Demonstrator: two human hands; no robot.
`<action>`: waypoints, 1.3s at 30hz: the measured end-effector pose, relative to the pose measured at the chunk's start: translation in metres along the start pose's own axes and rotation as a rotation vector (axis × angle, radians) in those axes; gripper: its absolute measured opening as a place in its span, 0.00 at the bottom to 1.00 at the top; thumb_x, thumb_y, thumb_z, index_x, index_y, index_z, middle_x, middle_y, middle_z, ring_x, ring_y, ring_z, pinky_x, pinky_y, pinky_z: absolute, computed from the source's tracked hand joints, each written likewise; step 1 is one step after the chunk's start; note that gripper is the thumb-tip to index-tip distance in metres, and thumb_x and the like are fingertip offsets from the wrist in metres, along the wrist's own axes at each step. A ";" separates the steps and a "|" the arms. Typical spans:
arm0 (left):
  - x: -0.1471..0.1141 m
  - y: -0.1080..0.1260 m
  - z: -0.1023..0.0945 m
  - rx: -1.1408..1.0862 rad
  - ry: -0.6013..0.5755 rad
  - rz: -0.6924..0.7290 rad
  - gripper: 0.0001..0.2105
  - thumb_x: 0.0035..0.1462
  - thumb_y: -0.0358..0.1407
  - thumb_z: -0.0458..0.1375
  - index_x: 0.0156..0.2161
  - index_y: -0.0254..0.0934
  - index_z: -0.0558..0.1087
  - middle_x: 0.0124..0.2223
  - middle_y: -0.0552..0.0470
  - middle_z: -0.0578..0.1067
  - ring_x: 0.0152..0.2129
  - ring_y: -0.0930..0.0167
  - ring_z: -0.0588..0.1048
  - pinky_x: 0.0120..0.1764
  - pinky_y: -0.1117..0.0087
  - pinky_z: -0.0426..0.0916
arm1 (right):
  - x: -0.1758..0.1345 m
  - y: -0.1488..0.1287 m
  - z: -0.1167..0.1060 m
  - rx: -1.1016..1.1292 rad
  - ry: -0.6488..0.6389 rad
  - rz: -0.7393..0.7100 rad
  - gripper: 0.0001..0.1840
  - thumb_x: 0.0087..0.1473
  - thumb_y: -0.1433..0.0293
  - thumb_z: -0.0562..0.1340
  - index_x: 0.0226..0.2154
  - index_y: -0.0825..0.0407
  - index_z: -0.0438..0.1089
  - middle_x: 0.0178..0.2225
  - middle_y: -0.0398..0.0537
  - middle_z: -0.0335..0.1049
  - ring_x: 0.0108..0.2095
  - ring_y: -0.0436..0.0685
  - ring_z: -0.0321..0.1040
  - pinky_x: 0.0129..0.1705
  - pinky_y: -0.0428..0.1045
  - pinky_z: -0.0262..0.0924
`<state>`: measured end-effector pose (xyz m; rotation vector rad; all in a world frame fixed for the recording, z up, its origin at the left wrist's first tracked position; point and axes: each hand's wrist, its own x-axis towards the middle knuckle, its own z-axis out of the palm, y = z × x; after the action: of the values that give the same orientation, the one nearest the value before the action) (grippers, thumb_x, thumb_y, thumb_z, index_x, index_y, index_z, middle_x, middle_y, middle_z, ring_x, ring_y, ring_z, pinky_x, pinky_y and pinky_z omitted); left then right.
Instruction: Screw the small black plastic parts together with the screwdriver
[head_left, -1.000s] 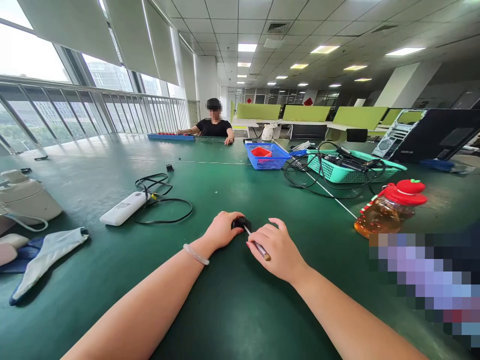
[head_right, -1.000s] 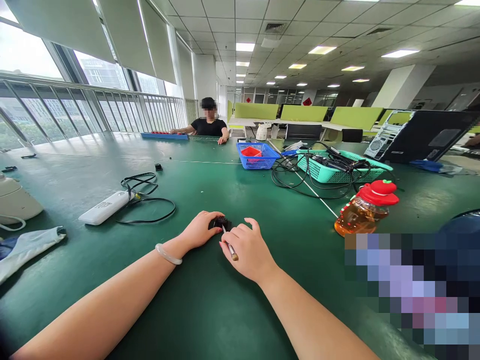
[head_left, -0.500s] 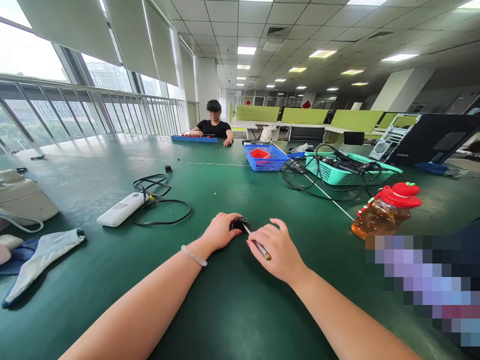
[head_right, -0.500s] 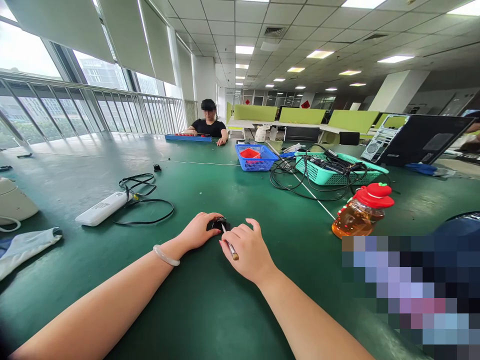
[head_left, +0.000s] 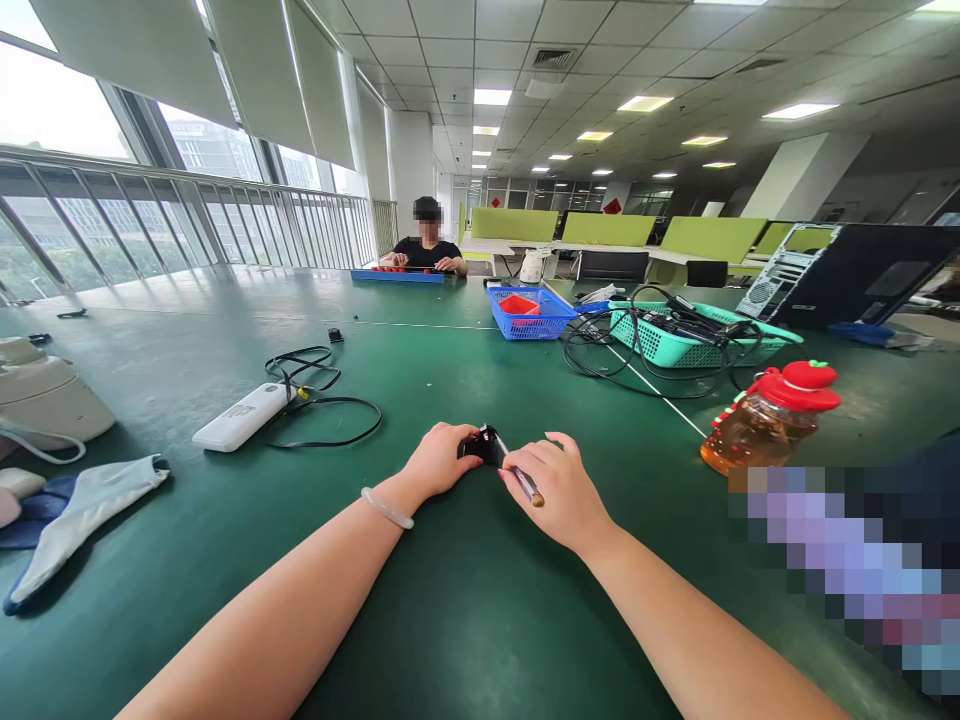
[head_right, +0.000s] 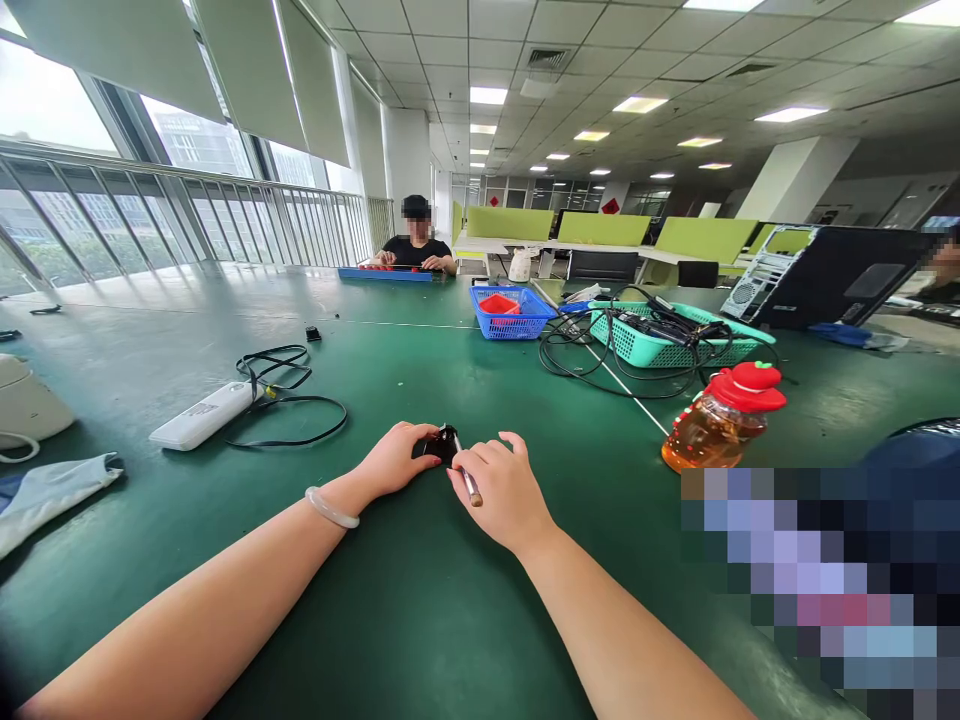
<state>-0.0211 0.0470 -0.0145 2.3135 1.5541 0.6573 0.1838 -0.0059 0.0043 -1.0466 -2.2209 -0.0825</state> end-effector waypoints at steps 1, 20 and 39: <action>0.000 0.000 0.000 -0.003 0.000 0.004 0.19 0.53 0.37 0.62 0.52 0.39 0.73 0.48 0.47 0.78 0.48 0.59 0.72 0.52 0.59 0.67 | 0.000 0.000 0.000 -0.002 -0.002 0.004 0.07 0.60 0.70 0.57 0.31 0.49 0.68 0.29 0.41 0.73 0.32 0.52 0.68 0.57 0.57 0.46; -0.003 0.002 -0.004 0.072 -0.048 0.102 0.21 0.58 0.38 0.58 0.57 0.47 0.69 0.49 0.50 0.77 0.48 0.62 0.71 0.54 0.59 0.65 | 0.000 0.003 0.004 -0.051 -0.045 0.032 0.07 0.61 0.68 0.58 0.31 0.49 0.68 0.29 0.41 0.73 0.32 0.53 0.69 0.55 0.57 0.48; -0.006 0.009 -0.008 0.024 -0.073 0.078 0.19 0.56 0.37 0.59 0.53 0.44 0.71 0.49 0.49 0.77 0.49 0.60 0.71 0.54 0.55 0.65 | 0.002 0.003 0.005 0.404 0.106 0.399 0.19 0.60 0.56 0.55 0.24 0.49 0.69 0.20 0.42 0.68 0.22 0.52 0.64 0.27 0.46 0.57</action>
<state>-0.0201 0.0382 -0.0053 2.3981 1.4536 0.5694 0.1823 -0.0011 0.0014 -1.1945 -1.7933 0.4555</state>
